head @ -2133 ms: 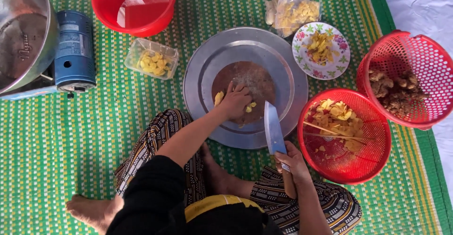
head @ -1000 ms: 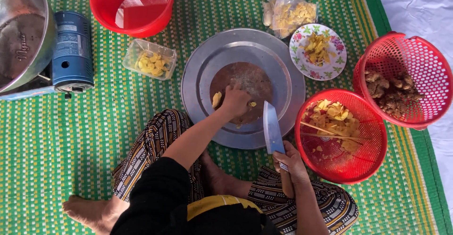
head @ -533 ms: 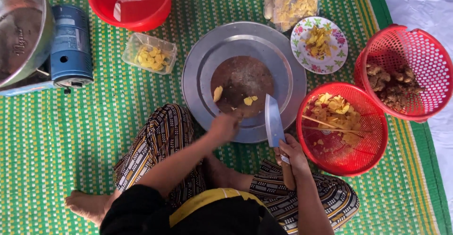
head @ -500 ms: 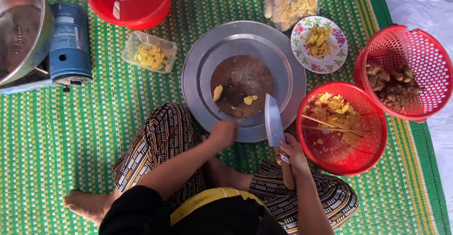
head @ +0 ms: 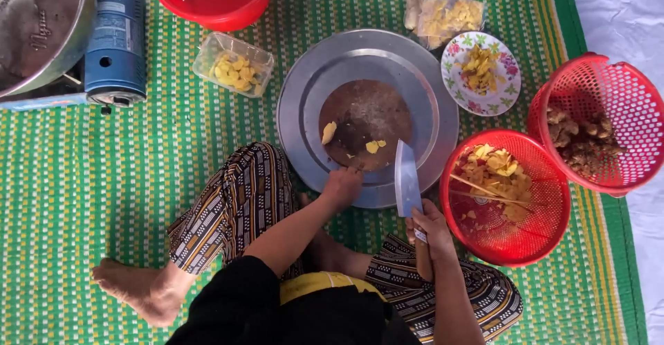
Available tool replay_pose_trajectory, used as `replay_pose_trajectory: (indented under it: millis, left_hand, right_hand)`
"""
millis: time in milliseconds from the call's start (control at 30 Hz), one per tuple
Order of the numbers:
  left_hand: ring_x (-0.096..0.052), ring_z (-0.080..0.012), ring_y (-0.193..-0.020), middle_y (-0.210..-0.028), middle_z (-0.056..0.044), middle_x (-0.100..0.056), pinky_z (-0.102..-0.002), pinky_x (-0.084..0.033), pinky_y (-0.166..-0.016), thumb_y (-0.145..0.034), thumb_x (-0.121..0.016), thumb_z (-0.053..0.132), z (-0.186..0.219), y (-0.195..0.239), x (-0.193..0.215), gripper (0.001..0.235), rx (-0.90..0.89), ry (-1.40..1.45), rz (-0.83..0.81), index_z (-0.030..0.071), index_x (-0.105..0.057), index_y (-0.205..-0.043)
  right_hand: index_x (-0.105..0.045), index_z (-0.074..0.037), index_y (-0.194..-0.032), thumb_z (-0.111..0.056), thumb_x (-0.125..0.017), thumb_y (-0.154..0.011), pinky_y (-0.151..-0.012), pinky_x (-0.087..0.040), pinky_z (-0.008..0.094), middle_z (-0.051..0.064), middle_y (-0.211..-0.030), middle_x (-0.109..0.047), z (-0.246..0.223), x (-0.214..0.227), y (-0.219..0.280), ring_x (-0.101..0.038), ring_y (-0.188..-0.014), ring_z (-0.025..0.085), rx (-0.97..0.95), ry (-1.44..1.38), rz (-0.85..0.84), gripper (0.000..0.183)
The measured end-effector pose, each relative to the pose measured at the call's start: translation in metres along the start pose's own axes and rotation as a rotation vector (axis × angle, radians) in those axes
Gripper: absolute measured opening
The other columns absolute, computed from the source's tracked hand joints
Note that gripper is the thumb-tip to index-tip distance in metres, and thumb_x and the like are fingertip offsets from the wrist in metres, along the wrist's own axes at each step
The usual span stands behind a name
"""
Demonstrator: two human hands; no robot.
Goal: Peeling and slicing ginger roots on a cutting board using a knife while sitting on the floor.
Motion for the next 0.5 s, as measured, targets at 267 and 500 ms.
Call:
replay_pose_trajectory:
  millis: [267, 500]
  left_hand:
    - [-0.068, -0.028, -0.061, -0.071, -0.006, -0.065, -0.042, -0.052, -0.051, -0.069, -0.07, 0.016, 0.0, -0.003, -0.016, 0.013, -0.038, -0.138, 0.322, 0.015, -0.073, -0.082]
    - [-0.062, -0.0269, -0.075, -0.066, 0.001, -0.056, -0.041, -0.047, -0.064, -0.067, -0.078, 0.024, -0.027, 0.024, 0.039, 0.011, 0.126, 0.132, 0.58, 0.022, -0.067, -0.066]
  right_hand:
    - [-0.057, -0.004, -0.126, -0.006, -0.061, -0.103, -0.033, -0.055, 0.04, 0.022, -0.066, -0.062, -0.004, -0.006, 0.0, -0.069, -0.042, 0.032, 0.056, -0.012, -0.013, 0.023]
    - [-0.058, -0.004, -0.125, -0.002, -0.061, -0.101, -0.034, -0.056, 0.04, 0.022, -0.065, -0.062, -0.009, -0.011, 0.004, -0.07, -0.041, 0.034, 0.099, -0.057, -0.018, 0.024]
Point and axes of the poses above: each hand's wrist, its own y-axis away from the middle knuckle, its own x-axis out of the back of the hand, z = x × y, the point moved 7 cm from there along -y, towards the middle knuckle
